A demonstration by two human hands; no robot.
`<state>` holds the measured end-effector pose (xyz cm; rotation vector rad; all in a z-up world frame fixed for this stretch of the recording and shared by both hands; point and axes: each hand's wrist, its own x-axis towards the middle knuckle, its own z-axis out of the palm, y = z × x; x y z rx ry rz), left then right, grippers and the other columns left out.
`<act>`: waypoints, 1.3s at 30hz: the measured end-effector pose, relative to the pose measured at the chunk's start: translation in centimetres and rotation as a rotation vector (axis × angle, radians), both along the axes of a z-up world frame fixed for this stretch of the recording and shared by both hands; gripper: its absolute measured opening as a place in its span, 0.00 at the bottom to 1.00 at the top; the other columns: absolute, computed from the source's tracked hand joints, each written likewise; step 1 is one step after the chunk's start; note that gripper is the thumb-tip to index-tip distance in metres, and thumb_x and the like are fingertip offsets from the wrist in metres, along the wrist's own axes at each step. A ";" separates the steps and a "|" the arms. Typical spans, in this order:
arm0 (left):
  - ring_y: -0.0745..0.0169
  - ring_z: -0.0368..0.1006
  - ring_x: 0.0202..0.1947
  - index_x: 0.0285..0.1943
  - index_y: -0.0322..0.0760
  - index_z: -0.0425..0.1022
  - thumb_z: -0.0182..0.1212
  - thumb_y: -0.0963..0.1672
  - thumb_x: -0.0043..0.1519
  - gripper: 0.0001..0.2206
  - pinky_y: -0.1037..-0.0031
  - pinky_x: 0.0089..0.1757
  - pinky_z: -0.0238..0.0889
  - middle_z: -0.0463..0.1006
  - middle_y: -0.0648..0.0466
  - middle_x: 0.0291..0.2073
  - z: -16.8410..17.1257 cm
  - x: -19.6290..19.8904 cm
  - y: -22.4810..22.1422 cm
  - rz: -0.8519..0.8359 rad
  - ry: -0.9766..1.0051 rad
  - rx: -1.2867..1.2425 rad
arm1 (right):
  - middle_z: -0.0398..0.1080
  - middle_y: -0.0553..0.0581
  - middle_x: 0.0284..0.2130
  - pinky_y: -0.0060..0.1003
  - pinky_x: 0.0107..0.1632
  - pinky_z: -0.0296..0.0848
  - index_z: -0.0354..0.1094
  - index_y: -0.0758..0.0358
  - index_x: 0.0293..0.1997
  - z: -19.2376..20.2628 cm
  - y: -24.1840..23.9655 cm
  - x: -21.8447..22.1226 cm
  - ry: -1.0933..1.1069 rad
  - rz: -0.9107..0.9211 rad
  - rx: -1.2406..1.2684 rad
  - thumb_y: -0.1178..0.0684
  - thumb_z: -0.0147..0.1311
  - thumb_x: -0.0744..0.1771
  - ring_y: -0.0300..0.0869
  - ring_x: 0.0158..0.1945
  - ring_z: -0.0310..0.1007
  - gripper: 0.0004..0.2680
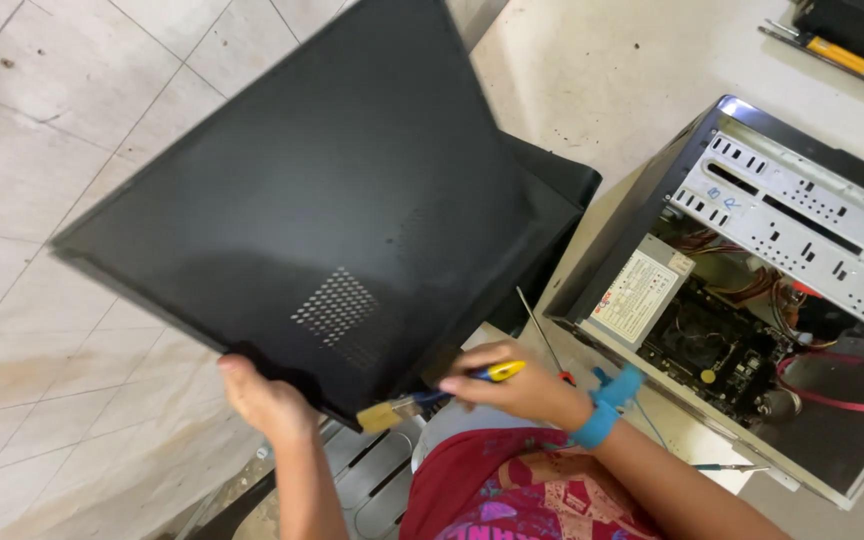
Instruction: Cleaning dust off computer case panels and the main chassis using a handheld brush
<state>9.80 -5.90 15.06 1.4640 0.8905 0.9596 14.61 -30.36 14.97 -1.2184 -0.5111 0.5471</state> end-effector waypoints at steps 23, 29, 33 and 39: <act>0.32 0.77 0.60 0.69 0.31 0.65 0.39 0.50 0.76 0.21 0.63 0.55 0.80 0.73 0.25 0.59 2.9 -1.0 -3.0 -1.030 -0.351 0.988 | 0.65 0.55 0.67 0.49 0.67 0.73 0.60 0.58 0.68 1.5 -5.8 1.7 0.516 -0.216 -0.443 0.37 0.46 0.66 0.48 0.67 0.70 0.25; 0.40 0.77 0.54 0.51 0.30 0.78 0.63 0.40 0.69 0.06 0.59 0.49 0.84 0.80 0.43 0.51 9.6 3.2 -10.2 -1.274 -0.636 1.570 | 0.73 0.73 0.55 0.51 0.61 0.67 0.70 0.71 0.57 5.1 -19.5 -5.0 0.596 -0.868 0.426 0.27 0.47 0.69 0.58 0.57 0.73 0.29; 0.55 0.77 0.61 0.61 0.34 0.78 0.48 0.43 0.75 0.14 0.50 0.59 0.69 0.82 0.46 0.57 7.9 4.0 -14.9 -1.483 -0.760 1.587 | 0.74 0.48 0.41 0.19 0.44 0.74 0.72 0.65 0.46 3.3 -26.6 -10.6 0.515 -1.080 0.425 0.42 0.59 0.70 0.34 0.42 0.77 0.14; 0.60 0.75 0.64 0.67 0.37 0.74 0.55 0.47 0.74 0.15 0.48 0.61 0.71 0.81 0.52 0.60 4.5 4.4 -22.2 -1.513 -0.935 1.594 | 0.78 0.55 0.34 0.27 0.27 0.78 0.71 0.64 0.55 0.9 -31.7 -13.6 0.507 -1.222 0.009 0.53 0.53 0.63 0.39 0.26 0.77 0.15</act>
